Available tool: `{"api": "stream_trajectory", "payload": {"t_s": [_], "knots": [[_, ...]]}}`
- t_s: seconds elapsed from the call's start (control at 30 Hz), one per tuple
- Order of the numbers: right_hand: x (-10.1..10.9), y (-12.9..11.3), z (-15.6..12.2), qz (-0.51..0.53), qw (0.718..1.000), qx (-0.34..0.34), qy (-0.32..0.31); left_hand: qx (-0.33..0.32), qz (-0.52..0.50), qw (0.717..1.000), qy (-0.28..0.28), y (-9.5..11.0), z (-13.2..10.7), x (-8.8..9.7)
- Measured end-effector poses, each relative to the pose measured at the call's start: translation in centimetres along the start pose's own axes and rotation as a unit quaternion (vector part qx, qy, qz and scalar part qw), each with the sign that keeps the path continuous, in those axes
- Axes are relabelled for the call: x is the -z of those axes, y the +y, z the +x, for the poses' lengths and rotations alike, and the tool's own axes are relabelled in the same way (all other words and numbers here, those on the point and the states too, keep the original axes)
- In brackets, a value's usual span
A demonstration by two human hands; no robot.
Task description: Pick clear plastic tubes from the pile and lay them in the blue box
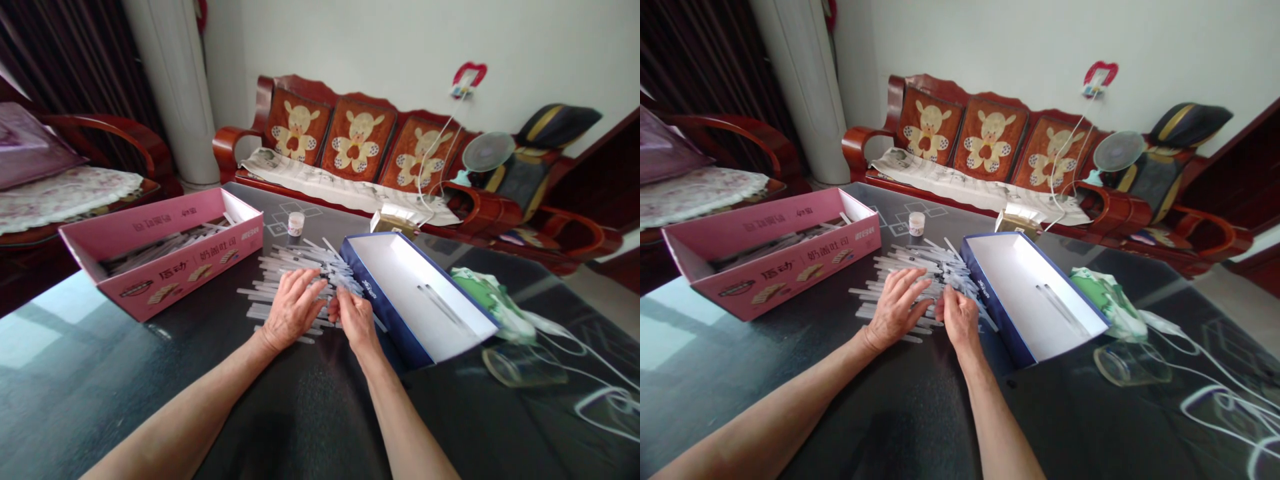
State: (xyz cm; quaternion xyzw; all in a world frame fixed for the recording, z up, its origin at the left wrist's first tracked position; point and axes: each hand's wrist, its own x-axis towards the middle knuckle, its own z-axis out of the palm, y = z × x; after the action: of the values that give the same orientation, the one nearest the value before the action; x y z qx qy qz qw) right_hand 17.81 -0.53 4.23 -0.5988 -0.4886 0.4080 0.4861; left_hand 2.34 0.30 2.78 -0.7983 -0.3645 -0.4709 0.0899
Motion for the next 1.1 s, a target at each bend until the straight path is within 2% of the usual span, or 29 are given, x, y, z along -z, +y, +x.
{"api": "stream_trajectory", "payload": {"t_s": [0.1,0.17,0.23,0.3,0.4,0.47,0.5,0.53,0.6,0.67,0.73,0.8,0.87,0.93,1.1], "knots": [[-0.2,0.0,0.0,0.055,0.998,-0.019,0.036,0.067,-0.077,0.994,0.026,-0.1,-0.2,0.0],[-0.7,-0.3,-0.5,0.079,0.997,-0.013,-0.006,0.169,-0.145,0.974,0.035,-0.2,-0.2,0.0],[-1.3,-0.7,-1.3,0.062,0.994,0.016,-0.084,0.285,-0.223,0.931,0.046,-0.2,0.0,0.0],[-1.7,-1.2,-2.0,0.013,0.987,0.048,-0.151,0.368,-0.305,0.877,0.060,-0.2,0.4,0.0],[-1.2,-1.8,-2.2,-0.072,0.973,0.073,-0.208,0.419,-0.426,0.799,0.073,-0.2,1.1,0.0],[0.3,-1.8,-1.4,-0.131,0.969,0.091,-0.187,0.428,-0.468,0.769,0.073,-0.3,1.2,-0.1],[1.4,-1.8,-0.9,-0.160,0.970,0.103,-0.154,0.424,-0.466,0.773,0.070,-0.4,1.2,-0.2],[2.6,-1.6,-0.3,-0.191,0.968,0.120,-0.109,0.414,-0.443,0.793,0.065,-0.5,1.1,-0.2],[5.3,-1.4,0.8,-0.240,0.960,0.139,-0.042,0.347,-0.348,0.870,0.034,-0.7,0.7,-0.3],[7.5,-1.3,1.4,-0.286,0.948,0.140,-0.017,0.238,-0.206,0.949,0.009,-0.9,0.2,-0.4],[8.6,-1.3,1.4,-0.322,0.937,0.132,-0.036,0.133,-0.089,0.987,-0.011,-1.1,-0.2,-0.4],[8.5,-1.5,1.0,-0.353,0.924,0.121,-0.085,0.067,-0.007,0.997,-0.030,-1.1,-0.5,-0.5],[7.8,-1.8,0.5,-0.385,0.906,0.111,-0.134,0.040,0.042,0.997,-0.041,-1.1,-0.6,-0.5],[7.1,-2.1,0.0,-0.420,0.887,0.094,-0.168,0.034,0.069,0.996,-0.042,-1.0,-0.6,-0.4],[6.4,-2.5,-0.8,-0.508,0.839,0.015,-0.197,0.039,0.097,0.994,-0.043,-1.0,-0.6,-0.5]]}}
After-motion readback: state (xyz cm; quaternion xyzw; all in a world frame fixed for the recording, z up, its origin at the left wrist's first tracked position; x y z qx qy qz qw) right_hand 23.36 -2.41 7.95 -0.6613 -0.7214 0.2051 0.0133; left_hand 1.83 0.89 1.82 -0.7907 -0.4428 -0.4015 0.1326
